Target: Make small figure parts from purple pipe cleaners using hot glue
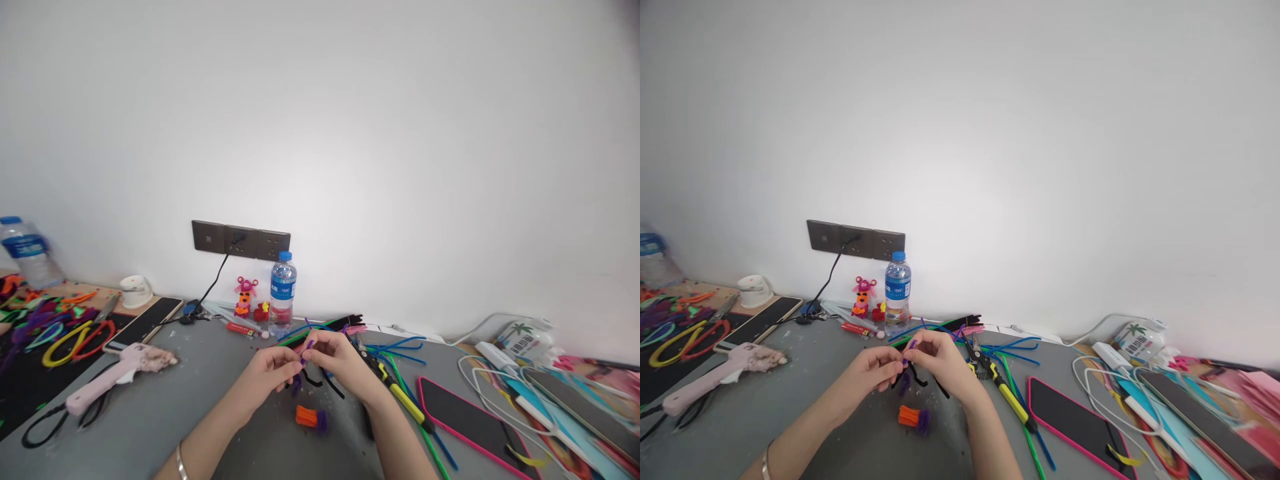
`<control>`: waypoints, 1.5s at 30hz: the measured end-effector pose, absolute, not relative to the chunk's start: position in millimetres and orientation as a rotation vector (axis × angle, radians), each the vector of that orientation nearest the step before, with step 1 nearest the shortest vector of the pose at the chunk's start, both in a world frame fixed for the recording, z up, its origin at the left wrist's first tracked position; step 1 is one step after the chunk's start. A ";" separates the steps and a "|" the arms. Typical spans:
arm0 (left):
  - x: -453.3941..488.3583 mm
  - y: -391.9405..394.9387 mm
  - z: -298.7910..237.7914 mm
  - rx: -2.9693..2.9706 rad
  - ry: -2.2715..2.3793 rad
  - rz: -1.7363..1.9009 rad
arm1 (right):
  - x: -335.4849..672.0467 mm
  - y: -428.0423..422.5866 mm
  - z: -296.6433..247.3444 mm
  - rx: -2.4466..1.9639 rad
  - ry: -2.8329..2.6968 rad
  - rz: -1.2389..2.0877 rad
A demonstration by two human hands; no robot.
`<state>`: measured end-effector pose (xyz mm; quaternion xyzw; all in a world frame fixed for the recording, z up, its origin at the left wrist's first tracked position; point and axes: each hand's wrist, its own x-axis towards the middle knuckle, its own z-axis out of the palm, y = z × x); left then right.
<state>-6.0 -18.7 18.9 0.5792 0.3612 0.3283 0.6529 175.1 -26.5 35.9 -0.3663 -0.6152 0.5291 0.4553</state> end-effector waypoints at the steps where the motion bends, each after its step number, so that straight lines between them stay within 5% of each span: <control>1: -5.8 -18.0 17.2 1.355 0.830 0.780 | 174.3 -25.8 34.3 -0.930 -1.529 1.272; 45: -3.3 -22.0 9.9 1.879 0.957 1.074 | 171.0 -24.3 30.4 -0.968 -1.551 1.236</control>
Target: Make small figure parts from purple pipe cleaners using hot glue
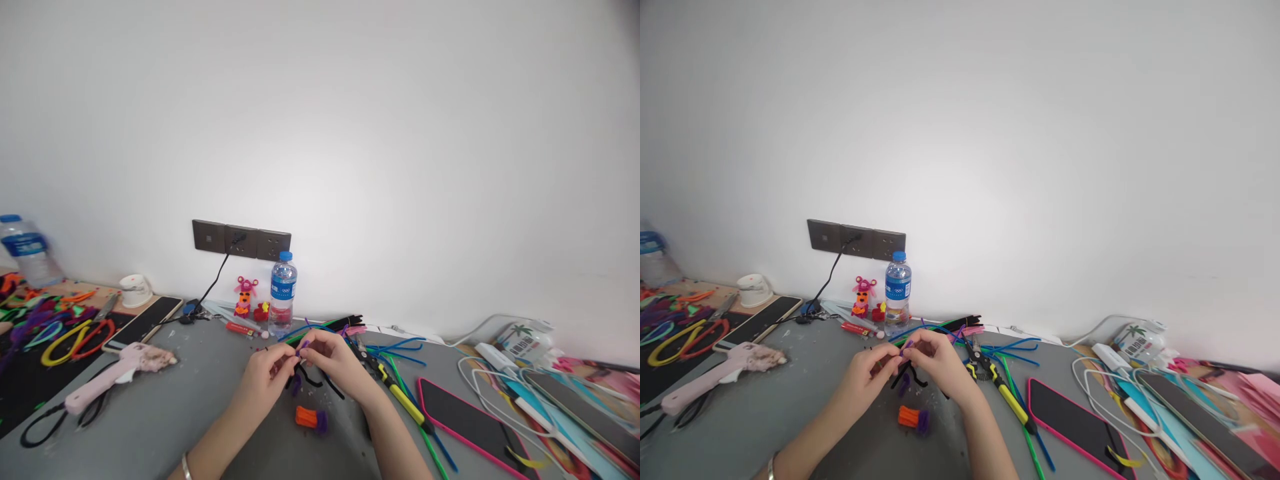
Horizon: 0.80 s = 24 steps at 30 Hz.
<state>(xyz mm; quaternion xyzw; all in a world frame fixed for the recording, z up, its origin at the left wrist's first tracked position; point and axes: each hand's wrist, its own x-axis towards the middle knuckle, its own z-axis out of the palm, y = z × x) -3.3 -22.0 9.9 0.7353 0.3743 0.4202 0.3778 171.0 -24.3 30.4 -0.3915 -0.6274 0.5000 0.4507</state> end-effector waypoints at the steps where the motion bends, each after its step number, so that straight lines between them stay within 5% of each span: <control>1: -3.1 -22.8 10.0 1.844 0.936 1.030 | 171.2 -24.7 31.5 -0.964 -1.550 1.247; 15: -5.4 -21.8 15.2 1.584 0.782 0.790 | 179.9 -28.0 31.1 -0.994 -1.663 1.242; 24: 1.4 -24.0 19.0 0.870 0.670 0.907 | 162.8 -29.9 36.6 -0.972 -1.714 0.698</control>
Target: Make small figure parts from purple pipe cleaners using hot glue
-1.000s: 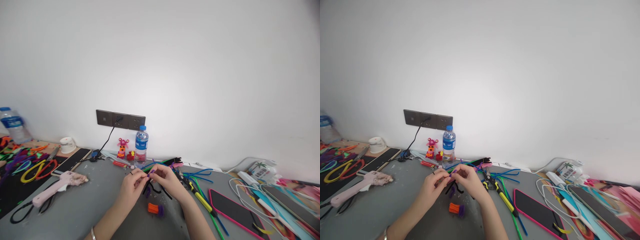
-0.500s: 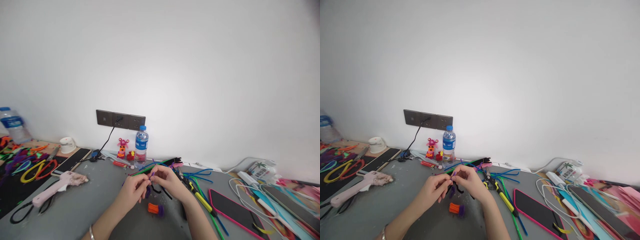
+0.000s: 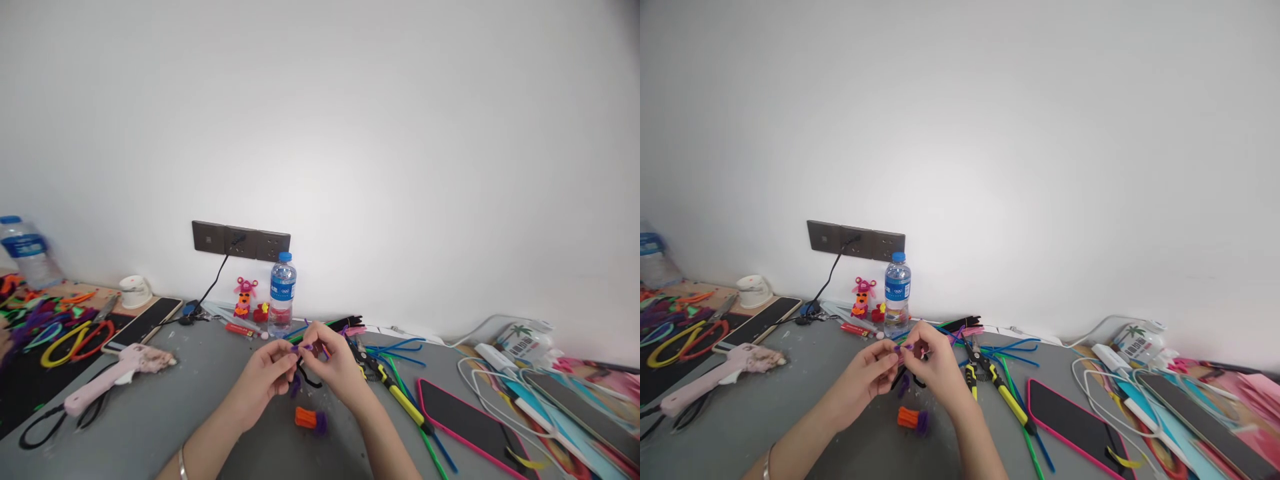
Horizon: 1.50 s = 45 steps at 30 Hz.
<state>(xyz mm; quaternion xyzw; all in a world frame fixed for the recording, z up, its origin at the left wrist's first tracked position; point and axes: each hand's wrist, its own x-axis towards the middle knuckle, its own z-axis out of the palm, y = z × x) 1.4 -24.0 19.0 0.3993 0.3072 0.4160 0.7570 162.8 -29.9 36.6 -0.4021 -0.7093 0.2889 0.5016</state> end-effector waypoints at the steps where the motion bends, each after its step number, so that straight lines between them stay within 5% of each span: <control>1: 2.4 -24.2 18.0 0.790 0.637 0.900 | 160.3 -30.4 37.0 -0.964 -1.735 0.638; 14: 5.1 -21.7 2.4 0.369 0.518 0.998 | 148.2 -35.8 38.4 -0.947 -1.887 0.443; 45: 1.2 -18.9 8.3 0.548 0.560 1.033 | 143.4 -40.0 40.2 -0.888 -1.828 0.497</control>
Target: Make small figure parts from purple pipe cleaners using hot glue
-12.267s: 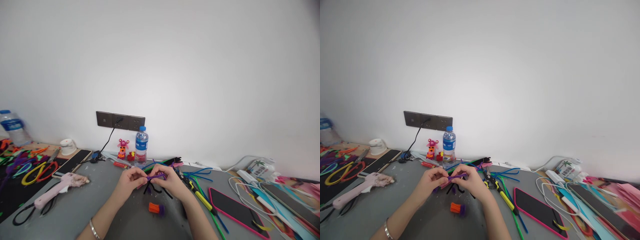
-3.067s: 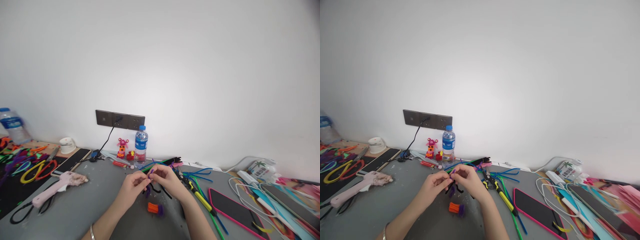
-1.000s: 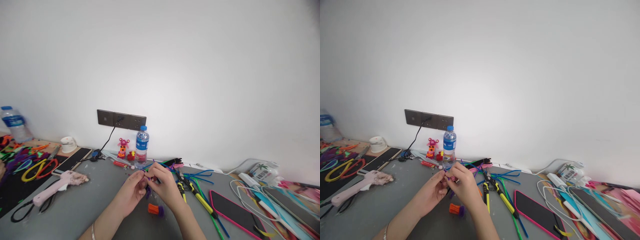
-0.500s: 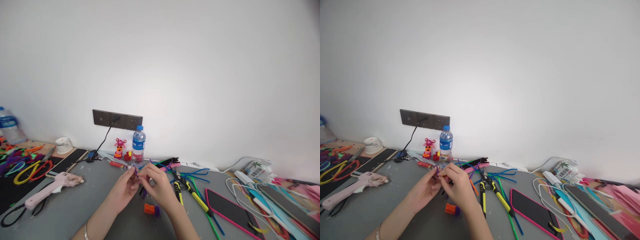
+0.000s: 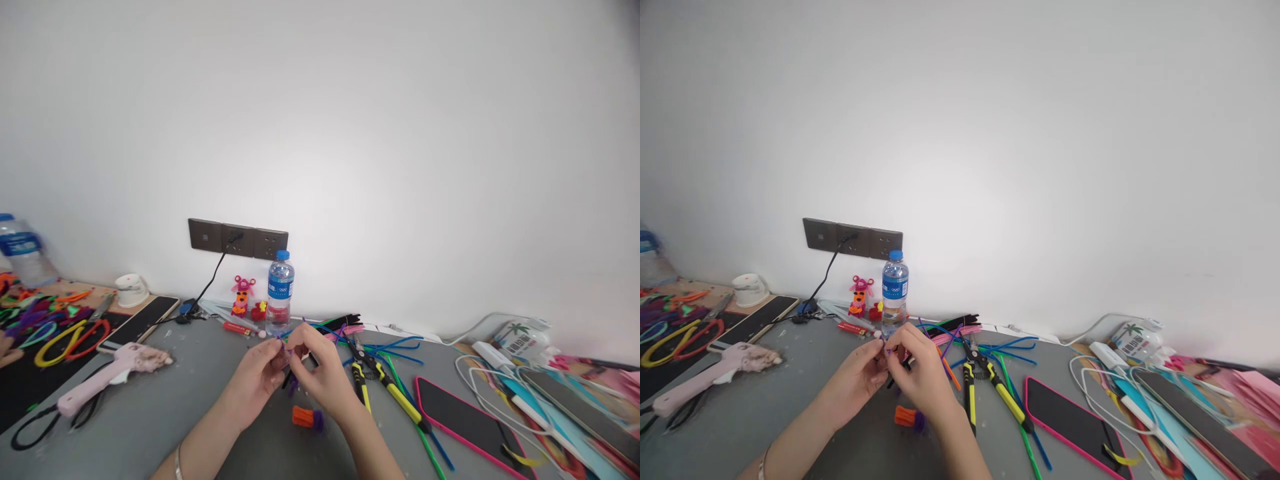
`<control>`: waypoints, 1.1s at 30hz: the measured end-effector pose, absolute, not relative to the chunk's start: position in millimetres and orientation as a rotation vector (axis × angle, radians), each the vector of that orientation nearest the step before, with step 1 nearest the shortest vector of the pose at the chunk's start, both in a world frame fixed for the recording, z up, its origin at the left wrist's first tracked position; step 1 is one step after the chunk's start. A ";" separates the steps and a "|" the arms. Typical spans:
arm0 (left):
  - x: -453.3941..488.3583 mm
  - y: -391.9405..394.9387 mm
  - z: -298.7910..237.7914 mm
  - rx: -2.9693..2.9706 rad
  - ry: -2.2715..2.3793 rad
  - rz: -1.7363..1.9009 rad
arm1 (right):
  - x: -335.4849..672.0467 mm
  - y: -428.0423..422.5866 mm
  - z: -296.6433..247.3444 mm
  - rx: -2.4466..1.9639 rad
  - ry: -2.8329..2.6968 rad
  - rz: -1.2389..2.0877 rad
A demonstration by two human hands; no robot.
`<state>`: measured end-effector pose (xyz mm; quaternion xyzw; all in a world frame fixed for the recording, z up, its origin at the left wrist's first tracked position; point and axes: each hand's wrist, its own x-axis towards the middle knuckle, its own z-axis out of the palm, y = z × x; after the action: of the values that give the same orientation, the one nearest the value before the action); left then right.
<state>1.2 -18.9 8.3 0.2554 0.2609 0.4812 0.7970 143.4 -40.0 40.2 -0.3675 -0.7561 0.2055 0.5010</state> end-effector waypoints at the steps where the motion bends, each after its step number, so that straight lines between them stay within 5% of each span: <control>1: 0.4 -18.9 10.2 0.594 0.584 1.018 | 144.9 -40.4 41.9 -0.888 -1.814 0.519; 19: -11.8 -15.3 15.7 1.345 0.687 0.676 | 172.5 -35.9 36.6 -0.753 -1.582 1.554; 33: -11.4 -7.1 8.0 1.766 1.011 1.024 | 153.5 -23.2 22.3 -0.902 -1.359 1.282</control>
<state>-11.4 -7.1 8.0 0.7040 0.4031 0.4084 0.4184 153.5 -23.2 22.3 -0.3743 -0.5641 0.5322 0.5084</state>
